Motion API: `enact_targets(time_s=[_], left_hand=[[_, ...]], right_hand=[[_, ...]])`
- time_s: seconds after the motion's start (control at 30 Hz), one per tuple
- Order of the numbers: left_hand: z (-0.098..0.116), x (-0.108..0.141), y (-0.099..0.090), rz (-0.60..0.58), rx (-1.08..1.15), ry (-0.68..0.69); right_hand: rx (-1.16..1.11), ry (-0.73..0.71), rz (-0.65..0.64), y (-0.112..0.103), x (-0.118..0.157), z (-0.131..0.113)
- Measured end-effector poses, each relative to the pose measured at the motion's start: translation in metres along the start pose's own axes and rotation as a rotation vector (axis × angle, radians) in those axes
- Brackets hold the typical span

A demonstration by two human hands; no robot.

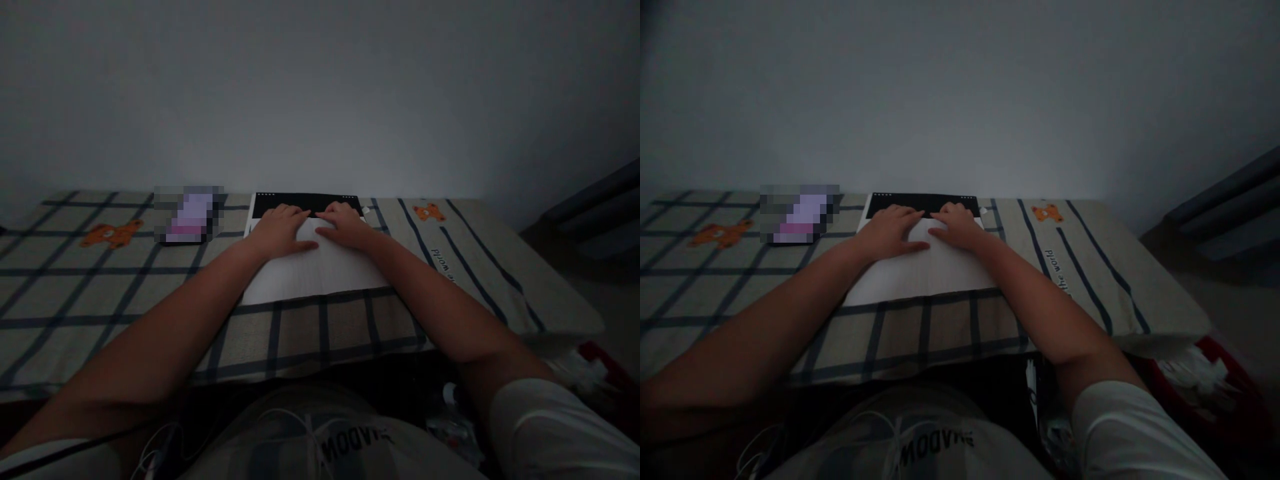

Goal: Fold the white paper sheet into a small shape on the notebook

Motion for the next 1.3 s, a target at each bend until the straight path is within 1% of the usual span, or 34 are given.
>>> enact_targets(time_s=[0.07,0.17,0.3,0.4,0.5,0.6,0.73,0.83,0.93,1.13,1.3], left_hand=[[-0.002,-0.002,0.001,0.021,0.045,0.028],[-0.004,-0.004,0.000,0.092,0.095,0.070],[-0.001,-0.005,-0.009,0.134,0.074,0.073],[0.000,-0.009,-0.018,0.139,0.061,0.049],[-0.003,-0.017,-0.025,0.121,0.104,0.032],[-0.004,-0.022,-0.030,0.139,0.187,-0.056],[0.004,-0.016,-0.032,0.164,0.261,-0.136],[0.008,-0.008,-0.028,0.179,0.382,-0.186],[0.007,-0.005,-0.021,0.237,0.509,-0.221],[0.002,-0.008,-0.010,0.324,0.572,-0.171],[-0.001,-0.010,-0.005,0.314,0.631,-0.127]], right_hand=[[-0.002,0.005,0.003,0.000,-0.002,-0.002],[-0.031,0.023,0.017,-0.004,-0.006,-0.003],[-0.147,0.060,0.034,-0.018,-0.013,-0.004],[-0.272,0.050,0.037,-0.032,-0.016,-0.007],[-0.311,0.049,0.039,-0.045,-0.017,-0.013],[-0.319,0.056,0.068,-0.051,-0.015,-0.020],[-0.319,0.063,0.121,-0.045,-0.009,-0.024],[-0.354,0.051,0.144,-0.037,-0.007,-0.021],[-0.388,0.032,0.161,-0.031,-0.008,-0.018],[-0.388,-0.042,0.196,-0.024,-0.009,-0.016],[-0.380,-0.059,0.199,-0.021,-0.006,-0.015]])
Point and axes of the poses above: each hand's wrist, its own x-axis away from the middle knuckle, its own y-axis out of the palm, z = x × y, the point moved 2 cm from there along -x, towards the middle knuckle, and after that the axes turned 8 degrees about -z, right-handed, at the moved point
